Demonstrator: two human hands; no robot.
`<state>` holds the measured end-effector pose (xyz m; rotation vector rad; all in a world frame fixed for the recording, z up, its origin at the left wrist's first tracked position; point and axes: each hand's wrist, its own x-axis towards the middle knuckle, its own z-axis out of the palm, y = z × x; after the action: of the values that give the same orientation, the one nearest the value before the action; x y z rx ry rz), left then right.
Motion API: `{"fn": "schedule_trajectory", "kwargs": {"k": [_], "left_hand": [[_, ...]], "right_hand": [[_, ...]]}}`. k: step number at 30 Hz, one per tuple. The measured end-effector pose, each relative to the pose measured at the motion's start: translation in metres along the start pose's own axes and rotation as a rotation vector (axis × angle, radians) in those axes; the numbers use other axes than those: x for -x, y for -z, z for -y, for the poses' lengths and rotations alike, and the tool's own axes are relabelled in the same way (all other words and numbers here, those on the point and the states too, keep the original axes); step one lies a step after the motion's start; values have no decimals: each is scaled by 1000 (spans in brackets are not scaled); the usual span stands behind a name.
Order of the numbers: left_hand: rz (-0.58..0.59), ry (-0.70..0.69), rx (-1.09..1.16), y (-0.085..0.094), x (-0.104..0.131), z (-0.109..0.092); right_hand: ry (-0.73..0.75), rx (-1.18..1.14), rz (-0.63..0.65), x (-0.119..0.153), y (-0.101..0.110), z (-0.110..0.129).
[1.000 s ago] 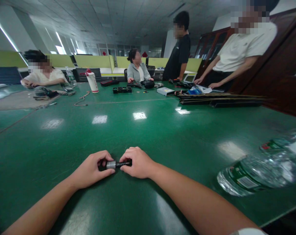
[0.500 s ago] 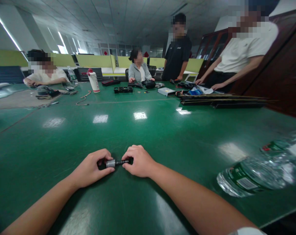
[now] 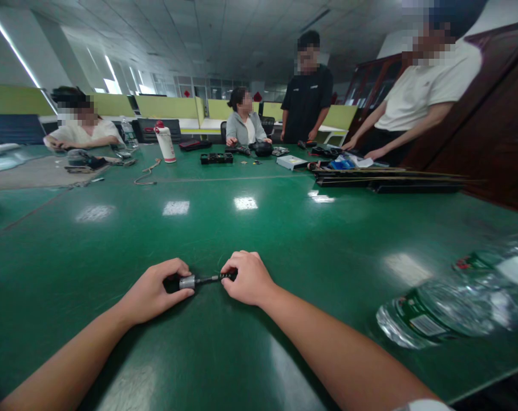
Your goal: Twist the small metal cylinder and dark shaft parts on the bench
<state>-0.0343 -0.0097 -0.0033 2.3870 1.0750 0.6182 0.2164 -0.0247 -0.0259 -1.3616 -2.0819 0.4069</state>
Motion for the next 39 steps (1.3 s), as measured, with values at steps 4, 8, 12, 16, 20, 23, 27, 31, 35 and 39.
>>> {"fn": "schedule_trajectory", "kwargs": {"k": [4, 8, 12, 16, 20, 23, 27, 31, 35, 39], "left_hand": [[-4, 5, 3, 0, -1, -1], [9, 21, 8, -1, -2, -1], [33, 45, 20, -2, -4, 0], [45, 81, 28, -4, -7, 3], [74, 87, 44, 0, -9, 3], [124, 110, 46, 4, -12, 1], [170, 192, 23, 5, -22, -2], [201, 236, -13, 2, -27, -4], [118, 222, 4, -2, -21, -4], [55, 133, -23, -6, -14, -2]], "right_hand": [[22, -28, 6, -1, -2, 1], [39, -149, 28, -2, -4, 1], [43, -275, 67, -2, -3, 4], [105, -265, 118, -1, 0, 7], [123, -256, 134, -1, 1, 8], [125, -223, 139, 0, 0, 8], [122, -208, 132, 0, -1, 8], [107, -186, 128, -1, -3, 6], [120, -148, 128, -2, -4, 6], [130, -138, 133, -2, -4, 7]]}}
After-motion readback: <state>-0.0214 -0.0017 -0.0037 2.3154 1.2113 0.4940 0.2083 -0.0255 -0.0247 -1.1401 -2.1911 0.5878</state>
